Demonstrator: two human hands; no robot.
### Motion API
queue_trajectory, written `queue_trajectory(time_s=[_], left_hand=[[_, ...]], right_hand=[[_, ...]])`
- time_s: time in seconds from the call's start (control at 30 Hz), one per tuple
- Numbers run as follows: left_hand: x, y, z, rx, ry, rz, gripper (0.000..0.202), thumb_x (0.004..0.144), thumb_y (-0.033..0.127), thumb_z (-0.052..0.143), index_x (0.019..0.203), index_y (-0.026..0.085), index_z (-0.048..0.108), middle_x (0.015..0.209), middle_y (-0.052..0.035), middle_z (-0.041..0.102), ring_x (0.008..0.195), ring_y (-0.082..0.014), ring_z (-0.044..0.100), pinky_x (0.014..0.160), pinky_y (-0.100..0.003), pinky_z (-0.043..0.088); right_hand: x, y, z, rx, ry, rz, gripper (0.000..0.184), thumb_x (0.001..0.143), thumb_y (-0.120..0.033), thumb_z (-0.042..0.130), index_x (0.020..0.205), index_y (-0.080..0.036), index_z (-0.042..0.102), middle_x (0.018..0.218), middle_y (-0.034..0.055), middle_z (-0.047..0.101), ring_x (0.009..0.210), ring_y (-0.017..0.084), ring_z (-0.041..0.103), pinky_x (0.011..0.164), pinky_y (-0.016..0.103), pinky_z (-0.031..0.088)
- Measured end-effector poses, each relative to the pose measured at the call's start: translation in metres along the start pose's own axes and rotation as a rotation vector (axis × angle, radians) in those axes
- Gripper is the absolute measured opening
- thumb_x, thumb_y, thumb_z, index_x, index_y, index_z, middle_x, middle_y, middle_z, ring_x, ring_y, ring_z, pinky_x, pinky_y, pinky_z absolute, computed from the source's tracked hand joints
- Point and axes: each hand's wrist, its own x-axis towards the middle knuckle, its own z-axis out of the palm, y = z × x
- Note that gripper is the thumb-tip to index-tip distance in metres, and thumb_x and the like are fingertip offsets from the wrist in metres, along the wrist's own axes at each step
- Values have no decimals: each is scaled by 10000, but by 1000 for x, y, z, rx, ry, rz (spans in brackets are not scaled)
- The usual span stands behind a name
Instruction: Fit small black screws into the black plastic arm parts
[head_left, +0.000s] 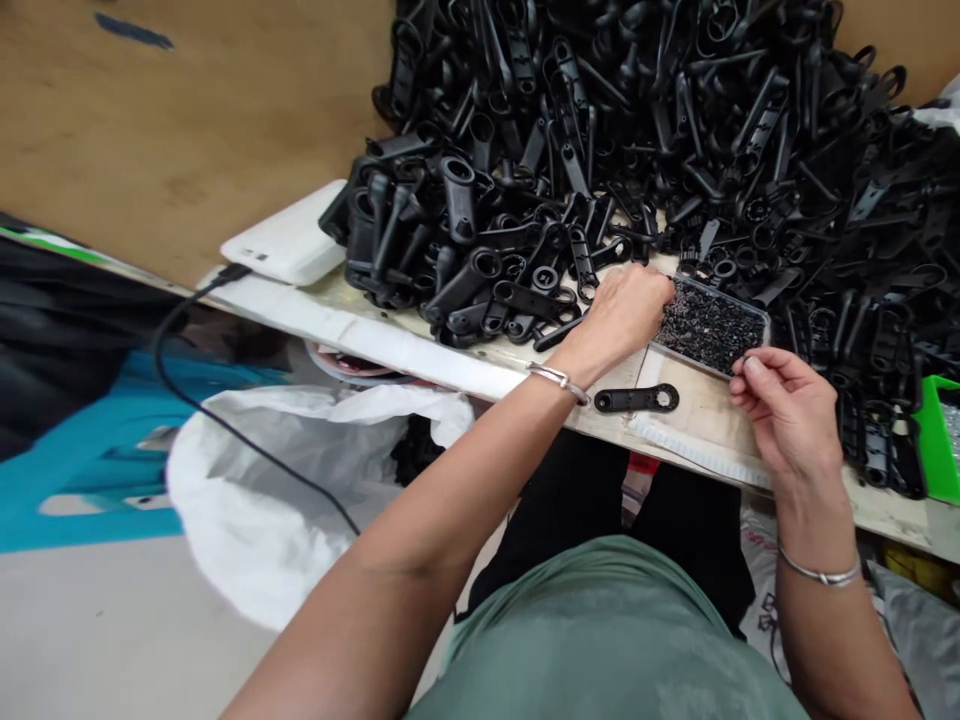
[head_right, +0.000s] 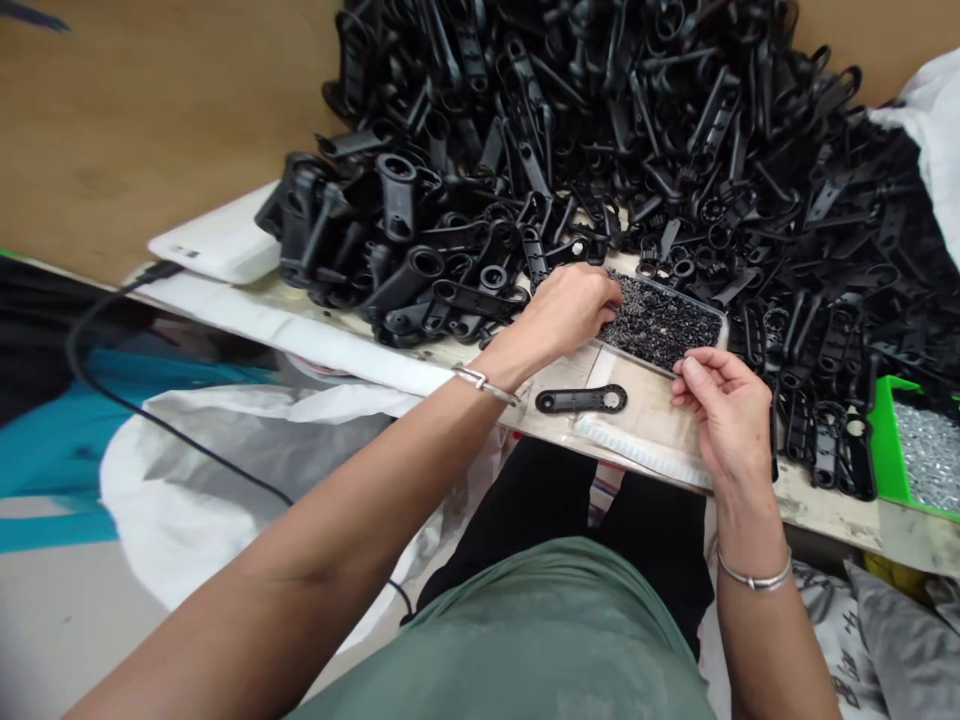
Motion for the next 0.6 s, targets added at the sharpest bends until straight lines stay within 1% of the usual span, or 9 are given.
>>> queue_trajectory(time_s=[0.07, 0.1, 0.17, 0.27, 0.33, 0.43, 0.53, 0.6], left_hand=[[0, -2, 1, 189, -48, 59, 264, 858, 44, 487, 825, 134, 732, 929, -130, 734, 952, -268, 663, 860, -381, 466], [0, -2, 1, 247, -60, 80, 285, 871, 43, 459, 831, 132, 727, 926, -137, 731, 948, -269, 660, 863, -384, 454], [-1, 0, 2, 283, -72, 94, 299, 879, 42, 440, 819, 139, 716, 885, -131, 726, 918, -258, 656, 872, -382, 432], [-1, 3, -2, 263, -87, 80, 255, 855, 46, 486, 785, 154, 706, 868, -108, 722, 895, -243, 650, 851, -366, 425], [-1, 4, -6, 186, -88, 43, 216, 838, 58, 526, 785, 157, 710, 876, -94, 725, 891, -240, 650, 817, -352, 438], [-4, 5, -13, -20, -64, -25, 168, 818, 81, 579, 797, 162, 725, 817, -52, 721, 835, -211, 650, 790, -329, 463], [-11, 5, -17, -290, 11, -84, 124, 773, 86, 638, 789, 166, 732, 775, -8, 717, 783, -164, 643, 789, -295, 485], [-14, 4, -15, -482, 64, -134, 121, 736, 68, 657, 775, 155, 732, 774, 0, 719, 765, -145, 646, 780, -276, 499]], right_hand=[[-1, 0, 1, 9, -6, 16, 218, 625, -276, 861, 772, -196, 722, 705, -2, 694, 539, 84, 604, 480, 181, 522], [-2, 0, 1, 11, -11, 20, 213, 629, -275, 859, 774, -196, 724, 704, -1, 694, 541, 86, 605, 483, 185, 524], [-2, 1, 1, 3, -25, 22, 202, 649, -273, 848, 790, -199, 725, 710, 1, 695, 551, 92, 609, 492, 196, 530], [-2, 3, -1, -4, -42, 3, 181, 680, -265, 833, 804, -198, 719, 725, 3, 697, 560, 93, 611, 502, 199, 532], [-2, 3, -1, 11, -49, -5, 170, 690, -254, 831, 803, -196, 718, 727, 1, 698, 556, 86, 611, 506, 190, 532], [-3, 4, 1, 38, -51, 3, 170, 685, -249, 834, 804, -195, 726, 724, 0, 701, 548, 80, 613, 500, 181, 528], [-3, 4, 7, 59, -41, 6, 197, 652, -259, 852, 799, -194, 738, 716, 1, 706, 549, 85, 620, 497, 185, 529], [-4, 4, 10, 63, -33, 4, 213, 635, -263, 862, 801, -193, 748, 714, 4, 710, 555, 87, 625, 508, 189, 535]])
